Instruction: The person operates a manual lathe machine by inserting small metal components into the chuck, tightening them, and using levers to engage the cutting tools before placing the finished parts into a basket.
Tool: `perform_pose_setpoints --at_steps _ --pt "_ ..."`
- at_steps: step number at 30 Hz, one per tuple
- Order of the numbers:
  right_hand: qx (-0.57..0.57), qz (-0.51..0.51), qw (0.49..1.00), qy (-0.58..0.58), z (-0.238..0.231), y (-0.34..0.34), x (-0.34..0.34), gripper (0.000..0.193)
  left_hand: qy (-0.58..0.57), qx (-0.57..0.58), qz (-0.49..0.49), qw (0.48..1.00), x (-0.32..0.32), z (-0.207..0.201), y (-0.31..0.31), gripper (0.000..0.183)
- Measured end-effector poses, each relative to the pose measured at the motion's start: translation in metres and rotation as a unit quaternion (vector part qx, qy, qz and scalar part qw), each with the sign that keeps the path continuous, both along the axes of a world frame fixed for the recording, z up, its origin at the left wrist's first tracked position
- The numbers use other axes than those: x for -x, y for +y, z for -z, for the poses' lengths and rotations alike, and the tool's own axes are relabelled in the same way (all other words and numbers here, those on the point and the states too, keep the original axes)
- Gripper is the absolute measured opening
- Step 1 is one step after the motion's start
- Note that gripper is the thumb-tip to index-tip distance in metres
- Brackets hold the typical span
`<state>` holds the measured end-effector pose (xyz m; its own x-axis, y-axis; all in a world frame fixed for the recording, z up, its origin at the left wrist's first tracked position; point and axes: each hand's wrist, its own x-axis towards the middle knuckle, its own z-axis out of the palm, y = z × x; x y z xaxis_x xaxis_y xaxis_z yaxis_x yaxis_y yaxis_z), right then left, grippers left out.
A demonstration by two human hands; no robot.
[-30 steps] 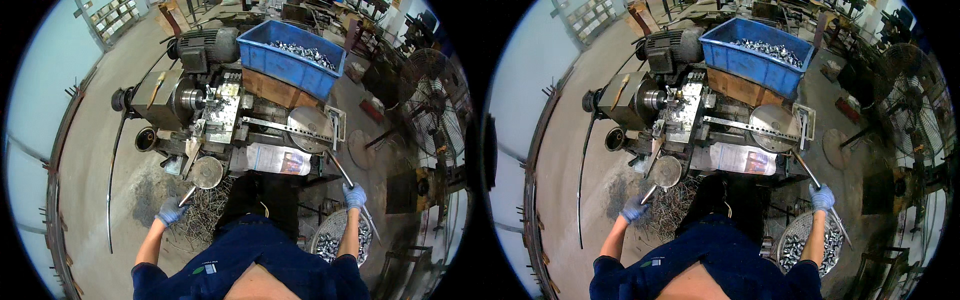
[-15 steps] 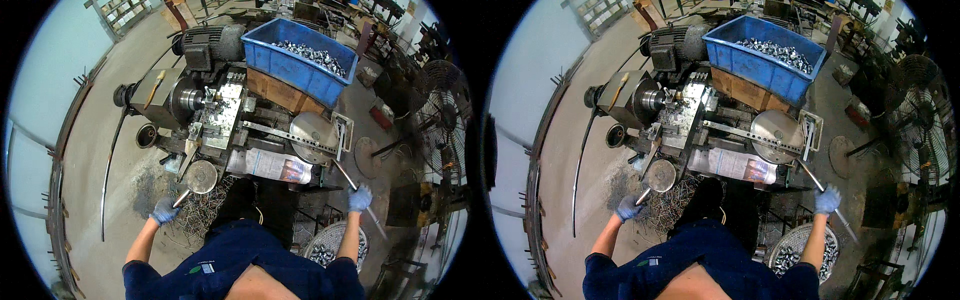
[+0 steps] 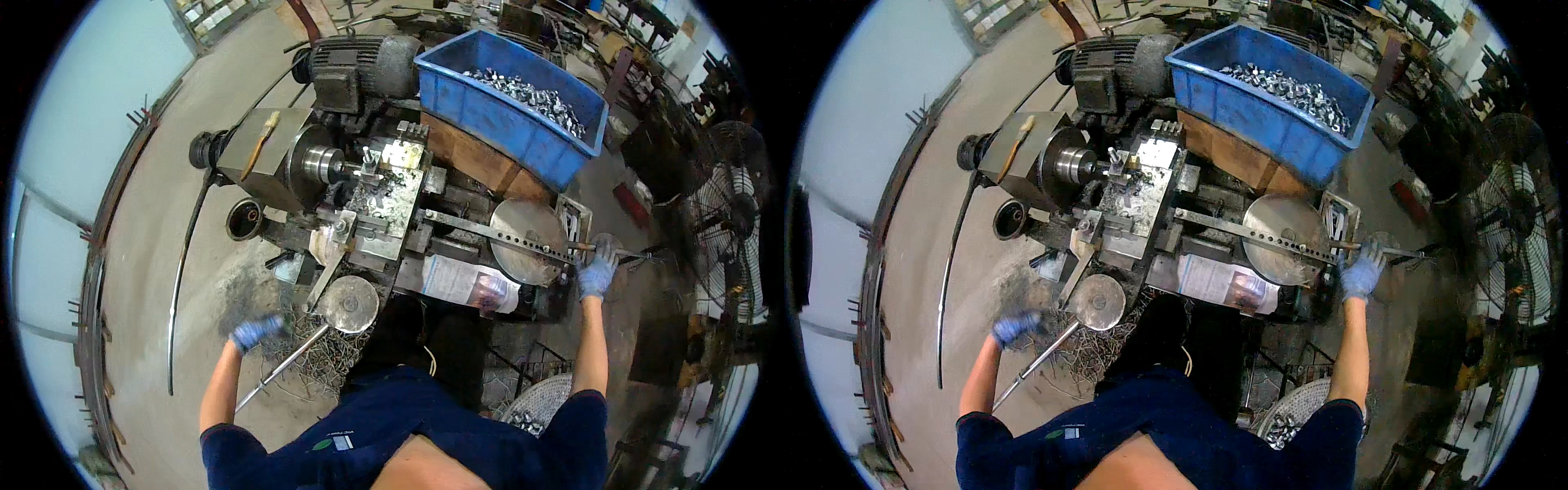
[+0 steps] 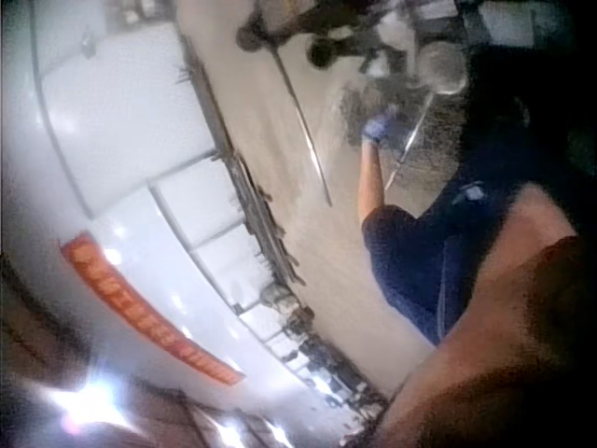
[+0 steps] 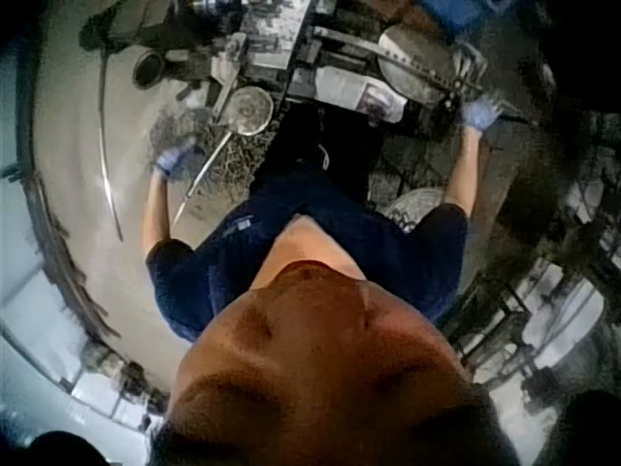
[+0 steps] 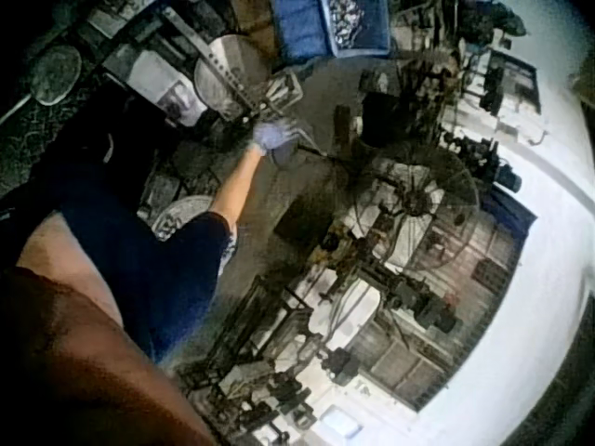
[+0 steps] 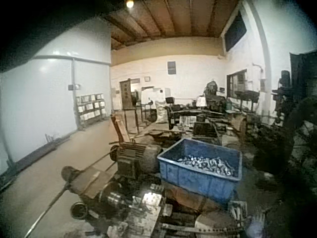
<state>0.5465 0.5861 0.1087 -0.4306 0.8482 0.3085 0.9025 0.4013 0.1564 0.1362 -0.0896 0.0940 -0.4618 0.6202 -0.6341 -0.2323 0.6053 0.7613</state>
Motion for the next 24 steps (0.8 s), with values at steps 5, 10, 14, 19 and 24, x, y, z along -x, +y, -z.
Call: perform_pose_setpoints --at_steps 5,10,14,19,24 --pt "0.002 -0.055 0.986 0.156 0.035 -0.080 -0.035 0.064 0.441 0.206 0.060 0.871 0.126 0.079 -0.002 0.055" --pt "0.100 0.027 0.978 0.181 0.047 -0.135 -0.064 0.044 0.517 0.272 0.220 0.782 0.119 0.042 0.080 0.047" --pt "0.184 0.036 0.947 0.259 0.047 -0.155 -0.075 0.034 0.504 0.298 0.133 0.800 0.135 0.097 0.077 0.044" --pt "0.199 0.008 0.942 0.271 0.040 -0.162 -0.070 0.029 0.491 0.283 -0.034 0.823 0.127 0.184 0.068 0.043" --pt "0.154 -0.054 0.959 0.231 -0.020 -0.149 -0.031 0.026 0.445 0.302 0.153 0.829 0.128 0.097 0.084 0.040"
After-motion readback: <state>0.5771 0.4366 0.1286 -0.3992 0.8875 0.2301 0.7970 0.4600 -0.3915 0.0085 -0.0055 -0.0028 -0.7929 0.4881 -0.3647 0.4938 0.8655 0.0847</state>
